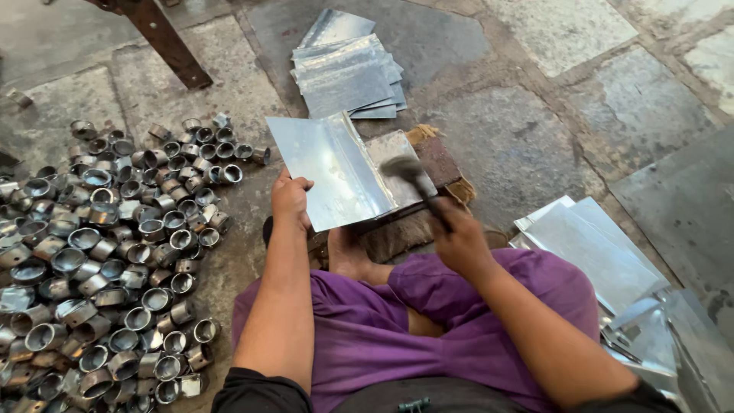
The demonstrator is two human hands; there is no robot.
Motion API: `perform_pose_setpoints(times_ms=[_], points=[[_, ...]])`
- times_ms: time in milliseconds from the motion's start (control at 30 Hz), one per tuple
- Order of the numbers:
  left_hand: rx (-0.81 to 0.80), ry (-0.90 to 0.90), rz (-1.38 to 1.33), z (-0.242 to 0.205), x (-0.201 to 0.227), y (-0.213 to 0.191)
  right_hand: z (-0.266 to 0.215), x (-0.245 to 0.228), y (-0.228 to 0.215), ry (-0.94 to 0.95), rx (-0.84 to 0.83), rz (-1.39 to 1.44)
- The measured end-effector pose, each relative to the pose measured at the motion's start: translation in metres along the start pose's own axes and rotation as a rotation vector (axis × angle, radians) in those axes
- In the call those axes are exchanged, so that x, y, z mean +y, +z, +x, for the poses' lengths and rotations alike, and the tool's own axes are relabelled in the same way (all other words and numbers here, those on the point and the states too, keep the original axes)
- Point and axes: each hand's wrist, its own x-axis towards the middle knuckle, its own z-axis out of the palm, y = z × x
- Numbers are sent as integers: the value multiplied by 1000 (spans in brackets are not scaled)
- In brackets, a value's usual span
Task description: The person sits on the floor and repeatedly hammers a rectangular metal sheet placed on a small anvil. They hold the sheet with one hand and strike it with a hammer in the other hand, occasionally adjusting the sheet's position.
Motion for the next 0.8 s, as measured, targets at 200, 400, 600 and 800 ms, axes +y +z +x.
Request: perform_pose_setpoints(times_ms=[200,400,600,800], points=[[-5,46,44,2,-3,0,-8,-11,-16,92,81,34],[-32,49,22,4,-6,-2,-13,4,-8,109,-90,-36],[-13,79,38,18,-16,-8,-14,-29,-26,98,-17,-30],[14,42,34,10,-13,-5,-24,-19,-13,245,-133,-68]])
